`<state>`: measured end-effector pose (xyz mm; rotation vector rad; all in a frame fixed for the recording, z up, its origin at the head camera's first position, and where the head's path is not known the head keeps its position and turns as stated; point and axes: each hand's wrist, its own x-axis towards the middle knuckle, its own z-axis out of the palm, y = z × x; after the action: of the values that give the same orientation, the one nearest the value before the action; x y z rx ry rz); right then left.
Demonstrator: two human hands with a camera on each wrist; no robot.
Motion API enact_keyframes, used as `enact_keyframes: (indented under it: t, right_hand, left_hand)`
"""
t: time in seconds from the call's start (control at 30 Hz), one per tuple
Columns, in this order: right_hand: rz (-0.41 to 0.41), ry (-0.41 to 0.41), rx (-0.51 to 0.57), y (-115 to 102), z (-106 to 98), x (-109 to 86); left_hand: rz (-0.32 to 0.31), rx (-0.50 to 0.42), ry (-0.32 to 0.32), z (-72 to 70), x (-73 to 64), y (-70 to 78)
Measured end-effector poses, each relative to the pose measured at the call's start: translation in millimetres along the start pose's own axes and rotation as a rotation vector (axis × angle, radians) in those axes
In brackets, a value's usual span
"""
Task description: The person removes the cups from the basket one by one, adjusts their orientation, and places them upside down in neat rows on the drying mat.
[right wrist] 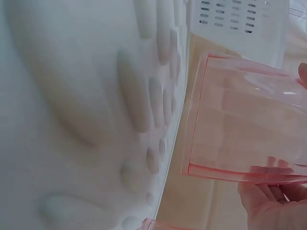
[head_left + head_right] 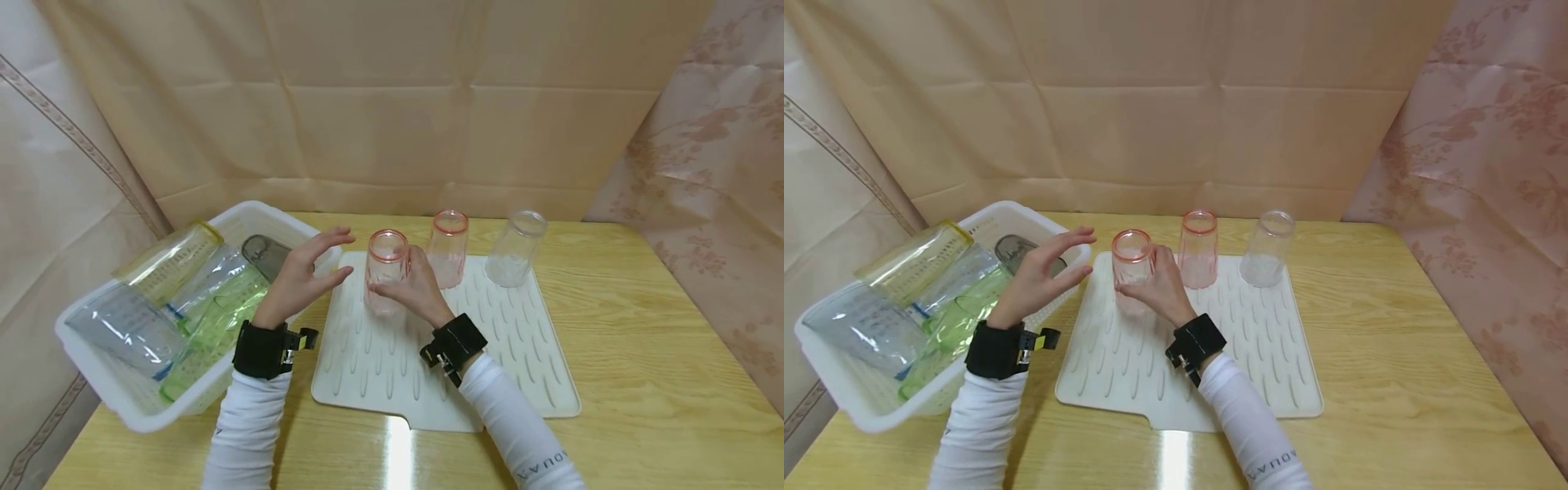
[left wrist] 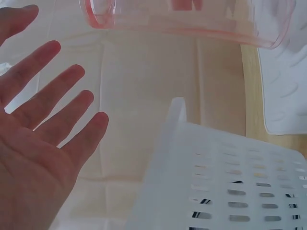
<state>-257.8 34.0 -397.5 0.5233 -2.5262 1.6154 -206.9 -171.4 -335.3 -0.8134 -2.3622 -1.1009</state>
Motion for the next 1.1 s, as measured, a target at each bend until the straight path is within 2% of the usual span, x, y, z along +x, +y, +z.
enact_keyframes:
  t: [0.17, 0.6, 0.83, 1.1]
  right_hand:
    - [-0.038, 0.025, -0.034, 0.7, 2.6, 13.0]
    - [-0.102, 0.049, 0.049, 2.1, 15.8, 37.0]
    - [-0.048, 0.035, -0.007, 4.8, 27.5, 51.1]
    - [-0.004, 0.042, -0.028, 7.1, 34.6, 58.0]
  left_hand:
    - [-0.007, -0.001, 0.002, 2.2, -3.9, -8.5]
    - [-0.035, 0.012, -0.018, 5.5, -6.8, -8.9]
    - [-0.014, 0.021, -0.005, 4.2, -3.4, -13.0]
    - [0.008, 0.012, 0.0, 5.7, -1.0, -13.3]
